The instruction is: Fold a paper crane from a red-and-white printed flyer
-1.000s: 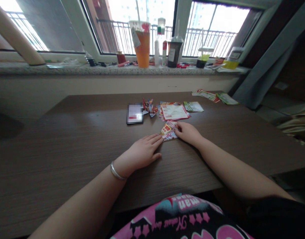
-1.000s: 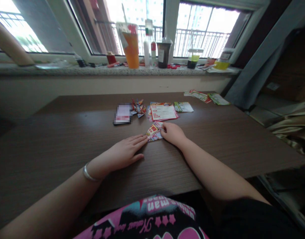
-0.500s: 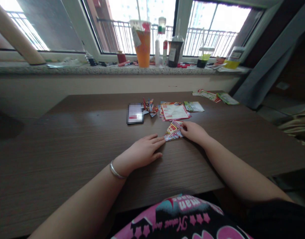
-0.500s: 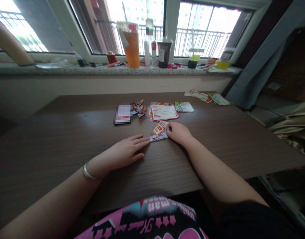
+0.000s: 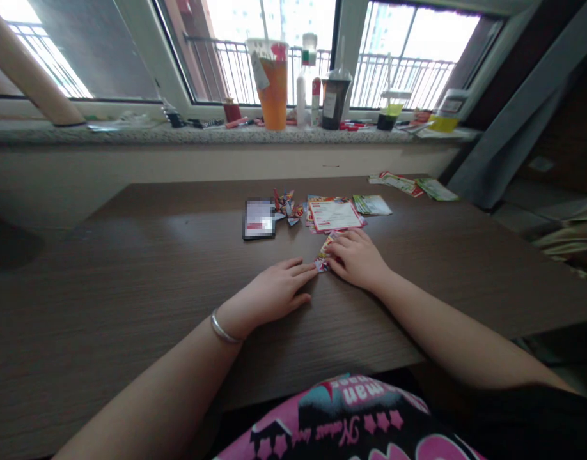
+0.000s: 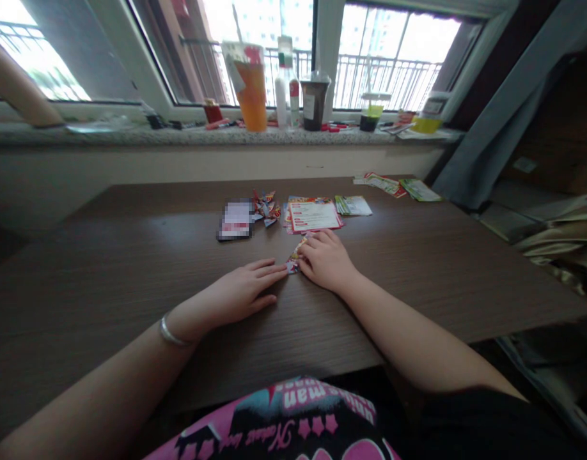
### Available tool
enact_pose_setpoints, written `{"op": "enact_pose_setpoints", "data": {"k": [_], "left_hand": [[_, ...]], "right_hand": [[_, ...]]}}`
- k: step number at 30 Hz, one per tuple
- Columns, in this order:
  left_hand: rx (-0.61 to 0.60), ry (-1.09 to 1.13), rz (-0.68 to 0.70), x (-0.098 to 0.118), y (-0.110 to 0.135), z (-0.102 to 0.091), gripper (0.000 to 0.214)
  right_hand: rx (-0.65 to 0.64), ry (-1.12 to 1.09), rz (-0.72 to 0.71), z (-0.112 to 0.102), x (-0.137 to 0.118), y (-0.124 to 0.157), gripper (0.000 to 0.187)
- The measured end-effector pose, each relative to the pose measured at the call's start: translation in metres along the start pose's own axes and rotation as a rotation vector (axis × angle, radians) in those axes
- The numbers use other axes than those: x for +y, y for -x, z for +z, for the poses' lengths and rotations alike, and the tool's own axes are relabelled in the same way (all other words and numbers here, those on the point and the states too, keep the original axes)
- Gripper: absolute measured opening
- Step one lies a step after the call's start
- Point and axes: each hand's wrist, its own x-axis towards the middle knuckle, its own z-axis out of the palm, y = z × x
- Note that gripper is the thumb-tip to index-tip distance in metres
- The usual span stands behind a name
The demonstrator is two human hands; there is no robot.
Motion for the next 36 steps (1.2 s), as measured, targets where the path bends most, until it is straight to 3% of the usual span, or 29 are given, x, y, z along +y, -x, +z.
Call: {"op": "enact_pose_setpoints", "data": {"k": [4,13,36], "left_hand": [[0.001,-0.009,0.001,0.0,-0.001,0.0,0.054],[0.01,-0.035,-0.011,0.005,-0.002,-0.002,0.052],[0.05,-0.146,-0.034,0.013,-0.006,-0.007,0.032]], "right_hand": [[-0.031,-0.03,-0.074,0.007,-0.002,-0.002,0.026],[-0.027,-0.192,0.026,0.015,0.004,-0.006,0.017],[-0.119,-0.183,0.128,0.022,0.011,-0.013,0.018]]}}
